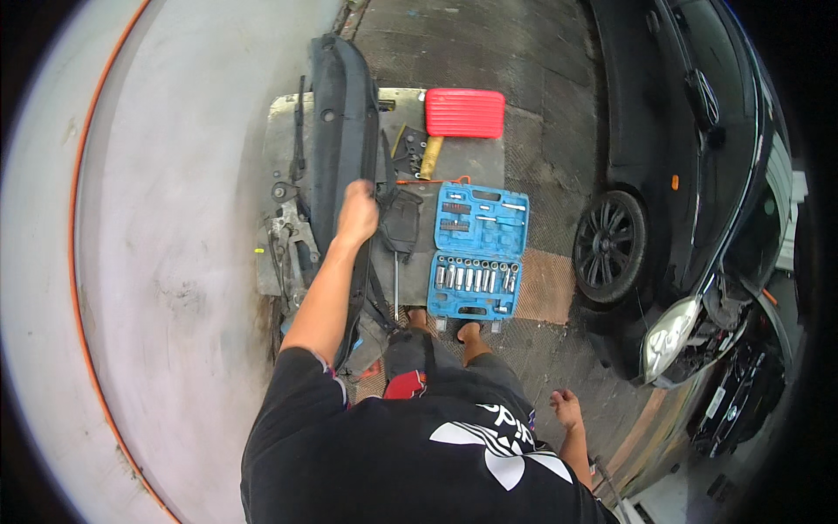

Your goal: The person works on the engine bay of a black car with the hood open. They use a wrench to loosen and tighten bolts on a component near the front of the engine. The person removes a metal bracket, places it on the floor, and then retrieves a socket wrench to continue working on the engine components.

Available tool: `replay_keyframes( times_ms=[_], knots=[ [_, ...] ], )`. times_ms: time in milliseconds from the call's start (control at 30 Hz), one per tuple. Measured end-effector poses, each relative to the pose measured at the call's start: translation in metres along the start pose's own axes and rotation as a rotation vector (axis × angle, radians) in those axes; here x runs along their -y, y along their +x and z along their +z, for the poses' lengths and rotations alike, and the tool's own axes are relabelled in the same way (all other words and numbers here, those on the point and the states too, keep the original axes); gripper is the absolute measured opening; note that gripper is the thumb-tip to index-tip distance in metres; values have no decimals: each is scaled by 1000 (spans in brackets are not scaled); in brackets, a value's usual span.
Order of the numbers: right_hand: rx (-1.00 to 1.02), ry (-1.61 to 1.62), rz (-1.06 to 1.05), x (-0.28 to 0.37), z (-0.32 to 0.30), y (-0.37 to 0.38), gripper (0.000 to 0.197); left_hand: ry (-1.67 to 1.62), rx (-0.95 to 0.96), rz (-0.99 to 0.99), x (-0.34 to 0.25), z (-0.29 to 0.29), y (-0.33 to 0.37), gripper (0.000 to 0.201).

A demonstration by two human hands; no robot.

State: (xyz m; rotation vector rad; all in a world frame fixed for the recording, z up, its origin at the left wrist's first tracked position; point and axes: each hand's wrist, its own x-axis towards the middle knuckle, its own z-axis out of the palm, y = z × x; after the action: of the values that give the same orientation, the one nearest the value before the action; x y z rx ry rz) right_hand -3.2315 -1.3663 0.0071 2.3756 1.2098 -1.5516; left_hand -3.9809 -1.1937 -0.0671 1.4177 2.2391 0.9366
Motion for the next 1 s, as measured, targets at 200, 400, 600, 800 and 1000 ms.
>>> replay_keyframes(
  times_ms=[200, 400, 600, 800, 1000],
  knots=[
    [-133, 110, 18, -43, 18, -75, 32, 336, 323, 34, -25, 101, 114, 27],
    [-143, 291, 391, -118, 66, -160, 31, 366, 191, -28, -28, 121, 120, 31],
    [-95, 339, 402, -218, 118, -186, 31, 430, 523, -60, -49, 96, -20, 45],
    [-131, 447, 274, -214, 112, -177, 24, 651, 1166, -299, -40, 102, -199, 36],
    [-127, 358, 354, -213, 59, -151, 31, 723, 1031, -448, -1, 135, -216, 34]
  ],
)
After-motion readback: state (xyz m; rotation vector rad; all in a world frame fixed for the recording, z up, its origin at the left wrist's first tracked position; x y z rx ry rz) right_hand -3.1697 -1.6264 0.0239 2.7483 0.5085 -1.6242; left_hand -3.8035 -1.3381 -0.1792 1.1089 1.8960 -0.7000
